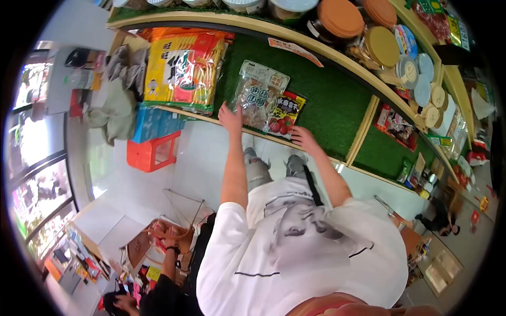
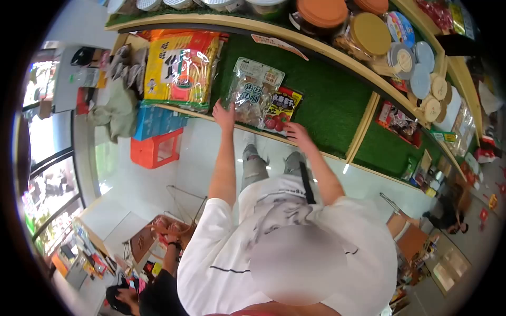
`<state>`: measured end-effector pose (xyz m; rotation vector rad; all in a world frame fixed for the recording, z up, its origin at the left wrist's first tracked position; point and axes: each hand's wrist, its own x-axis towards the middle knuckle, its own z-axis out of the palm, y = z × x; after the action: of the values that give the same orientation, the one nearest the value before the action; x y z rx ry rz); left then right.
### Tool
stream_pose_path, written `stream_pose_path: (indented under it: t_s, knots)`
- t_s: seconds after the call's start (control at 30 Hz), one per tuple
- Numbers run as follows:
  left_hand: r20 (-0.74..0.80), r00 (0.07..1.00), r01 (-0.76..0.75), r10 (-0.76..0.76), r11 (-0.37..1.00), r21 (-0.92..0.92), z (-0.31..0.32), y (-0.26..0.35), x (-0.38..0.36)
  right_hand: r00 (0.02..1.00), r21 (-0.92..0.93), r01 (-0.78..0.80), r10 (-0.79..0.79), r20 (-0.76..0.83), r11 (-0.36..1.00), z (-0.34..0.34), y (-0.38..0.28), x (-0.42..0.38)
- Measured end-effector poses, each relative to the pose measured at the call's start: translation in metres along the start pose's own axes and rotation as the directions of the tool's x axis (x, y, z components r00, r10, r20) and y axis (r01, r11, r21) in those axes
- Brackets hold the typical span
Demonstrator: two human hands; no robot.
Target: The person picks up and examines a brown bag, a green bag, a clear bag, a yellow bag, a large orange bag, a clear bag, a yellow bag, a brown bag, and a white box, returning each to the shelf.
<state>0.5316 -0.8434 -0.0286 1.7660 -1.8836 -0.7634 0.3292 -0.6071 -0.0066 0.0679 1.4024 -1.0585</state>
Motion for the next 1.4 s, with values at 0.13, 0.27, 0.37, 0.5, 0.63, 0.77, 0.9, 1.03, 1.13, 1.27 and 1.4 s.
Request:
stream_pose_path:
  t_s: [0.13,0.27,0.37,0.5,0.63,0.77,0.9,1.03,1.13,1.27,1.4]
  knots:
    - [0.368,0.928,0.060,-0.056,0.998,0.000,-0.002,-0.021,0.032,0.981,-0.155,-0.051,0.021,-0.191,0.987,0.097,-0.001,0.082]
    - [0.663,0.748,0.309,-0.033,0.901,-0.304,-0.007,-0.048,0.031,0.911,-0.272,-0.079,-0.042,-0.410,0.959,0.113,0.010,0.104]
    - [0.776,0.614,0.548,0.144,0.630,-0.550,-0.026,-0.053,0.009,0.935,0.046,0.212,-0.189,-0.301,0.976,0.120,0.005,0.061]
    - [0.905,0.426,0.769,-0.015,0.533,-0.353,-0.047,-0.048,-0.043,0.827,0.107,0.500,-0.437,-0.353,0.859,0.109,0.036,0.016]
    - [0.963,0.265,0.827,0.043,0.503,-0.250,-0.059,-0.007,-0.114,0.761,0.162,0.601,-0.498,-0.416,0.783,0.076,0.057,-0.080]
    - [0.995,0.092,0.741,0.042,0.665,-0.097,-0.059,0.049,-0.171,0.660,0.220,0.703,-0.505,-0.556,0.676,0.039,0.105,-0.156]
    - [0.913,-0.093,0.342,0.397,0.874,-0.346,-0.012,0.063,-0.222,0.596,0.322,0.777,-0.467,-0.653,0.540,0.001,0.173,-0.232]
    - [0.883,-0.287,0.306,0.371,0.909,-0.282,0.018,0.085,-0.295,0.556,0.332,0.786,-0.364,-0.747,0.521,-0.033,0.241,-0.278]
    - [0.906,-0.404,0.488,0.129,0.868,0.094,0.019,0.115,-0.366,0.508,0.265,0.778,-0.323,-0.799,0.570,-0.062,0.272,-0.339]
    - [0.916,-0.392,0.359,0.085,0.931,0.067,0.016,0.138,-0.469,0.383,0.201,0.845,-0.298,-0.875,0.496,-0.103,0.330,-0.374]
    - [0.826,-0.563,0.222,-0.026,0.958,0.181,0.032,0.167,-0.523,0.273,0.104,0.803,-0.207,-0.939,0.586,-0.132,0.388,-0.388]
